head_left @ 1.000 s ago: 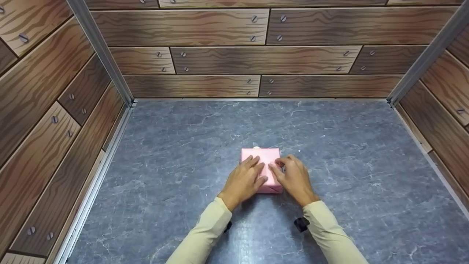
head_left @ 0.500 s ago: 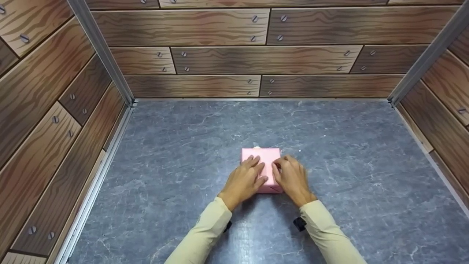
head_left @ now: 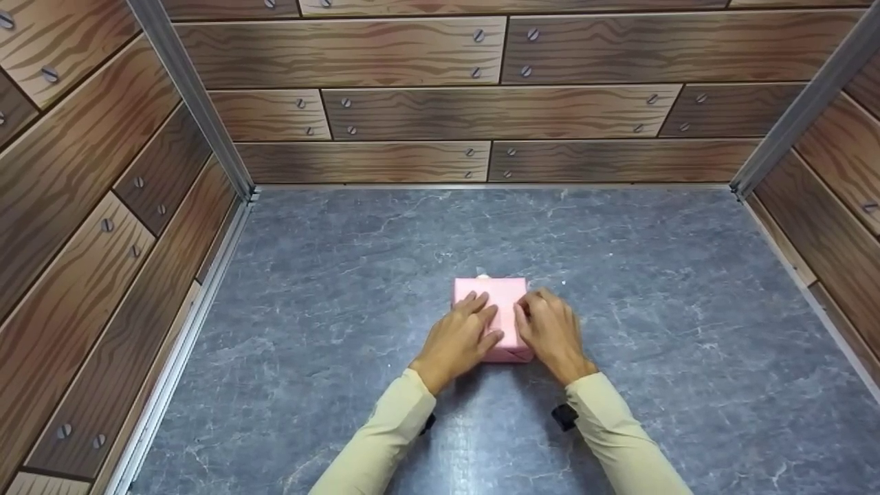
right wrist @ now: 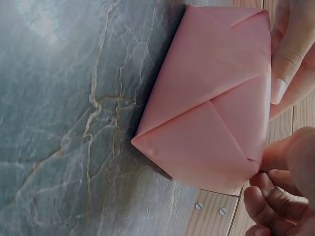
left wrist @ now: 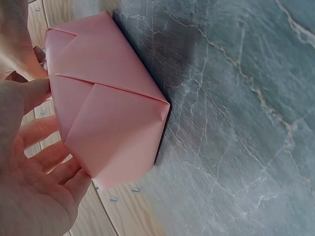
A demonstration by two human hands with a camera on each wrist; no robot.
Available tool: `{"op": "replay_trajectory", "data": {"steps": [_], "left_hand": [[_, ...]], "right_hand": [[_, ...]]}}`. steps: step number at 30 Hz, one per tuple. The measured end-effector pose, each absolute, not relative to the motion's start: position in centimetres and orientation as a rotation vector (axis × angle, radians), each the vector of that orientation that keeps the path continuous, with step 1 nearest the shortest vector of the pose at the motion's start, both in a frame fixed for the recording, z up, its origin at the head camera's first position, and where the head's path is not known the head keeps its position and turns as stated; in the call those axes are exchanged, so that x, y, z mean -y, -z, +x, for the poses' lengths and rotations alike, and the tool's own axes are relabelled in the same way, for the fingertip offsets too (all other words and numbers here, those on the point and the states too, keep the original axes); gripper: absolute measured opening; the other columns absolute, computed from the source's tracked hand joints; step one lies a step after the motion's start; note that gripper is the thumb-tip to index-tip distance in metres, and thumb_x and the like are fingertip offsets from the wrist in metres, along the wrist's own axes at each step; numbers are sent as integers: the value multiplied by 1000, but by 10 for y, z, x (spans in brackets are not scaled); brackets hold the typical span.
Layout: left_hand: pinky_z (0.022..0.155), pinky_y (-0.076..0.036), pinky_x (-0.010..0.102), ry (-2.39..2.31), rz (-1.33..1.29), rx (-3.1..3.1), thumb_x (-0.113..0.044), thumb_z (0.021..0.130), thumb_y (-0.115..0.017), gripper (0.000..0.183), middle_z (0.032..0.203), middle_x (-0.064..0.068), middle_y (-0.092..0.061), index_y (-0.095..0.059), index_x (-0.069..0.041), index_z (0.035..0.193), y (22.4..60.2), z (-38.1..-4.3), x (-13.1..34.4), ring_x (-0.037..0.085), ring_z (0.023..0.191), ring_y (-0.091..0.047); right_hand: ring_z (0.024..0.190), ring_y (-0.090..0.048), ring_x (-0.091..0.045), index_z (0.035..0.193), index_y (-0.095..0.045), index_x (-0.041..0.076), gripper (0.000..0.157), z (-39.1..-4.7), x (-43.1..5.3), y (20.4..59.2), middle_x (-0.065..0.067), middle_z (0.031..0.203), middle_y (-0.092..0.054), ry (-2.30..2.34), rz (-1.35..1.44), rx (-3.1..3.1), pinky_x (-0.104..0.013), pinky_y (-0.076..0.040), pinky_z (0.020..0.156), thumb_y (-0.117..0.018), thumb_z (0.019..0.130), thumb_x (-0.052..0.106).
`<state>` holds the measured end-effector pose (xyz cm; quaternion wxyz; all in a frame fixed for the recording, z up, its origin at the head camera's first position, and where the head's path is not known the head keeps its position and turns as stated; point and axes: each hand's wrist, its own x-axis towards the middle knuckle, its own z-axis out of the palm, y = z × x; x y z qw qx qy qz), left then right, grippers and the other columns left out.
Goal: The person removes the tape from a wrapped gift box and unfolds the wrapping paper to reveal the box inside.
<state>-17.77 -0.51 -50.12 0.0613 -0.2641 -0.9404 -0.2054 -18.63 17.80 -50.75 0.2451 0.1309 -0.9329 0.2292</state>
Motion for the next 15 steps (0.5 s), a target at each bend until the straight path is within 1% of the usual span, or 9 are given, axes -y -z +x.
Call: {"op": "replay_trajectory", "data": {"steps": [7,15], "left_hand": [[109,-45,47,664,-798,2840,-32,99,-64,44,148,14,-54,-64,-6,135,501,-177,5,33,140,-46],[110,-44,48,673,-802,2841,-33,100,-63,44,148,14,-53,-64,-6,136,500,-177,6,33,140,-46]], "right_hand": [[70,-65,-36,81,-71,2,6,-188,-183,505,-11,79,-65,-629,343,2541,-52,-53,60,-75,84,5],[71,-66,-35,82,-72,2,6,-187,-192,503,-10,81,-66,-664,290,2566,-52,-53,61,-75,86,6]]}}
